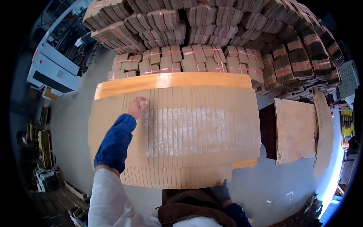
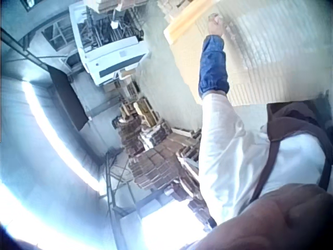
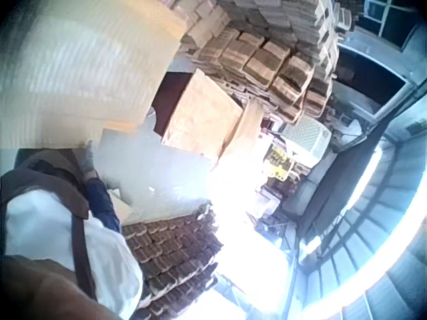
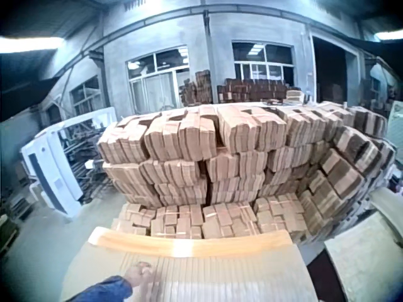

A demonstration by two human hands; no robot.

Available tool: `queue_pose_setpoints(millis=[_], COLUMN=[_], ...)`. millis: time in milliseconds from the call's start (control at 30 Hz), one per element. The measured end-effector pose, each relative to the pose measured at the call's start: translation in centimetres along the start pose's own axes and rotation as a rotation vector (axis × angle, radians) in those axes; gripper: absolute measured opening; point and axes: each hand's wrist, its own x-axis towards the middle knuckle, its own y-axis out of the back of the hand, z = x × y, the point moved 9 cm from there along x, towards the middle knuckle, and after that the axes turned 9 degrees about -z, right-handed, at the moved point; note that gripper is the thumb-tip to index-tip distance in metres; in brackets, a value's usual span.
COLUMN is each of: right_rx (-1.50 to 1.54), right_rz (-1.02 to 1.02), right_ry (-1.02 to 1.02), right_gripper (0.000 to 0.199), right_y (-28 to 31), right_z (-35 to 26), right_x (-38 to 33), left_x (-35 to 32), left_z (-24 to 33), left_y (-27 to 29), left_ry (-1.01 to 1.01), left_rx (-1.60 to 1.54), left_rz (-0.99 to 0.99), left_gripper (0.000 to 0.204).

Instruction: The person applies a white adhesive substance to a large flat piece of cardboard using a brush. After coating the surface, the person picks up the cardboard and places it on a stack of similar items. The person then handles a yellow printed box and additional cardboard pieces.

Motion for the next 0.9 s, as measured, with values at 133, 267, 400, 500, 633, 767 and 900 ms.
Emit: queue_pose_setpoints(millis=[133, 267, 400, 500, 633, 767, 900], right_rx=[-1.569, -1.871, -2.435, -3.147, -3.082, -2.911, -2.881], right_rz=[-0.146, -0.228, -0.243, -0.345, -0.422, -0.525, -0.555], right_ry=[0.017, 0.041, 0.301, 0.463, 0.584, 0.78, 0.827], right_gripper=[0.058, 0.061, 0.059, 0.053, 0.043, 0.047, 0.05], right_y=[-5.6, -8.6, -11.0, -9.0, -8.9, -8.7, -9.1], right_z=[-1.6, -1.3, -2.4, 0.1, 0.6, 0.7, 0.4], right_x=[0.5, 0.9, 1.4, 0.5, 0.5, 0.9, -0.3], left_x=[0.6, -5.8, -10.3, -11.7, -11.5, -11.9, -11.3], left_z=[2.5, 2.9, -1.5, -4.3, -4.7, -6.8, -5.2], left_y=[-1.2, -2.4, -4.1, -5.0, -6.2, -6.0, -6.6], left_ry=[-0.012, -0.024, 0.124, 0.172, 0.148, 0.15, 0.113], left_rx=[0.053, -0.003, -0.115, -0.16, -0.039, -0.018, 0.022], left_rz=[0.135, 0.307, 0.316, 0.296, 0.299, 0.315, 0.273], left_gripper=[0.031, 0.034, 0.038, 0.04, 0.042, 0.044, 0.046])
